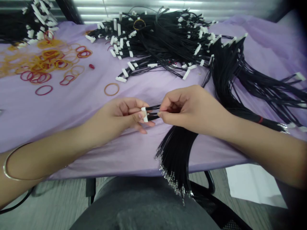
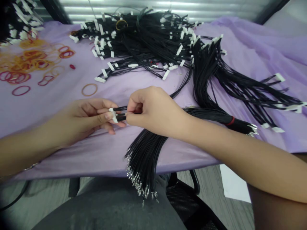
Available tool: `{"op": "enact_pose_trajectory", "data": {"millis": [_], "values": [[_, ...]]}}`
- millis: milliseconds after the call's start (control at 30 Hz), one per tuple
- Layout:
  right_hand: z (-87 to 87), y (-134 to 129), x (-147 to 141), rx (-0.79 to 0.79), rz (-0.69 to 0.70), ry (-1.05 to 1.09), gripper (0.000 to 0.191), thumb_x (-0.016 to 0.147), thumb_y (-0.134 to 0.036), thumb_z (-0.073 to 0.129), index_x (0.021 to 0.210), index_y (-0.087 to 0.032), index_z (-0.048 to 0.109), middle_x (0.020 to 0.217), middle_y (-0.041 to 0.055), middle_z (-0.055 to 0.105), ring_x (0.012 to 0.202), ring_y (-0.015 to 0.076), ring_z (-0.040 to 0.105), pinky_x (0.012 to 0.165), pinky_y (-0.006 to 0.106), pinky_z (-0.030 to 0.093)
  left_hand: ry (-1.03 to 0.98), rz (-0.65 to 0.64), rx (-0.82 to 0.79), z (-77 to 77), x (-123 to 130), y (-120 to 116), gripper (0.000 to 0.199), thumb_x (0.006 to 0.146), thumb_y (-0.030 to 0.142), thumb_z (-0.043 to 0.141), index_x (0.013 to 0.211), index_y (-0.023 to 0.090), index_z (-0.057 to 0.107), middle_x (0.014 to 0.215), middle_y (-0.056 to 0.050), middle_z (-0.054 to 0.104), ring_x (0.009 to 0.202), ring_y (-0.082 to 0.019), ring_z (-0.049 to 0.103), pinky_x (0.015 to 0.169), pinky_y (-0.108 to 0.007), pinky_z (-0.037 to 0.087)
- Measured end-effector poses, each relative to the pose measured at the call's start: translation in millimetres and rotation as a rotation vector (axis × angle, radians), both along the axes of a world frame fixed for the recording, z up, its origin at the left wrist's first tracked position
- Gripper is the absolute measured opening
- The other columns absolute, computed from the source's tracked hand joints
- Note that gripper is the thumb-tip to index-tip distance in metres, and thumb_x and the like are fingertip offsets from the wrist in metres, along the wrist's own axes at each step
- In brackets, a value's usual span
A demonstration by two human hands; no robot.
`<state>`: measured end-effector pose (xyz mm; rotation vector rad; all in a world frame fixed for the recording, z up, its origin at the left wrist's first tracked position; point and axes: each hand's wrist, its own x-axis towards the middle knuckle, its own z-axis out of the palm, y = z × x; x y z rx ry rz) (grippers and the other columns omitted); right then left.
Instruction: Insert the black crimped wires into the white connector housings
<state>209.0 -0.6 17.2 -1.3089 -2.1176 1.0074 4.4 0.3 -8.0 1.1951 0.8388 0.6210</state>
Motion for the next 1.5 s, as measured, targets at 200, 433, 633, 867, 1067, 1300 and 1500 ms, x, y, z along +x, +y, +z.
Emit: {"op": "enact_pose_trajectory", "data": {"millis": [200,433,633,867,1067,1300,1500], "values": [[-3.2,0.1,-4.0,0.011,0.046,-0.001,0.009,0.073,-0.018,0.061,0.065,-0.014,0.063,0.054,-0.0045,0.054,0.048,0.0041,0.042,0.045,0.02,0.031,0.02,-0.001,0.024,3.9,2.6,-1.3,0.006,0.084,0.01,0.062,0.084,0.013,0.068,0.078,-0.003,0.069,0.065,-0.01,0.067,0.06,-0.013,0.056],[-11.7,1.2,-7.3,0.036,0.099,0.016,0.007,0.074,-0.011,0.059,0.071,-0.011,0.065,0.061,-0.0032,0.059,0.053,0.004,0.047,0.049,0.018,0.035,0.068,0.016,0.018,3.2,3.7,-1.5,0.013,0.086,0.004,0.055,0.085,0.011,0.066,0.075,-0.003,0.07,0.069,-0.011,0.069,0.061,-0.015,0.057],[-18.5,1.1,-8.8,0.078,0.101,0.029,0.009,0.076,-0.012,0.058,0.07,-0.012,0.064,0.062,-0.0031,0.06,0.054,0.0056,0.049,0.05,0.02,0.036,0.103,-0.002,0.024,2.5,3.8,-1.5,0.011,0.087,0.004,0.054,0.087,0.01,0.063,0.077,-0.003,0.07,0.071,-0.01,0.069,0.063,-0.015,0.058],[17.2,-17.2,4.8,0.617,0.125,-0.346,0.017,0.085,-0.014,0.052,0.096,-0.009,0.064,0.098,0.0099,0.062,0.092,0.0193,0.058,0.08,0.032,0.045,0.085,0.032,-0.007,0.8,5.9,-1.5,0.004,0.087,0.013,0.06,0.089,0.011,0.062,0.083,-0.002,0.069,0.077,-0.011,0.07,0.071,-0.016,0.059],[18.1,-9.6,10.2,0.249,0.583,-0.544,0.009,0.084,-0.012,0.059,0.09,-0.014,0.065,0.09,0.0048,0.063,0.085,0.0176,0.058,0.079,0.033,0.045,0.056,0.037,-0.061,-2.2,2.9,0.7,0.008,0.086,0.018,0.064,0.092,0.013,0.062,0.08,0.001,0.069,0.078,-0.01,0.07,0.073,-0.014,0.058],[9.5,-4.0,7.4,0.165,0.573,-0.424,0.01,0.089,-0.014,0.053,0.085,-0.013,0.062,0.086,0.0043,0.062,0.079,0.0143,0.053,0.073,0.028,0.039,0.036,0.009,-0.059,-4.4,-1.6,1.2,0.012,0.083,0.022,0.069,0.091,0.016,0.063,0.08,0.002,0.068,0.078,-0.011,0.071,0.073,-0.016,0.059],[5.1,-1.0,10.0,0.128,0.304,-0.148,0.007,0.083,-0.013,0.056,0.083,-0.015,0.063,0.074,-0.0039,0.064,0.067,0.0073,0.055,0.064,0.021,0.038,0.031,-0.009,-0.061,-5.0,-2.9,2.9,0.012,0.085,0.021,0.066,0.094,0.013,0.063,0.085,-0.002,0.069,0.079,-0.012,0.07,0.073,-0.019,0.06]]}}
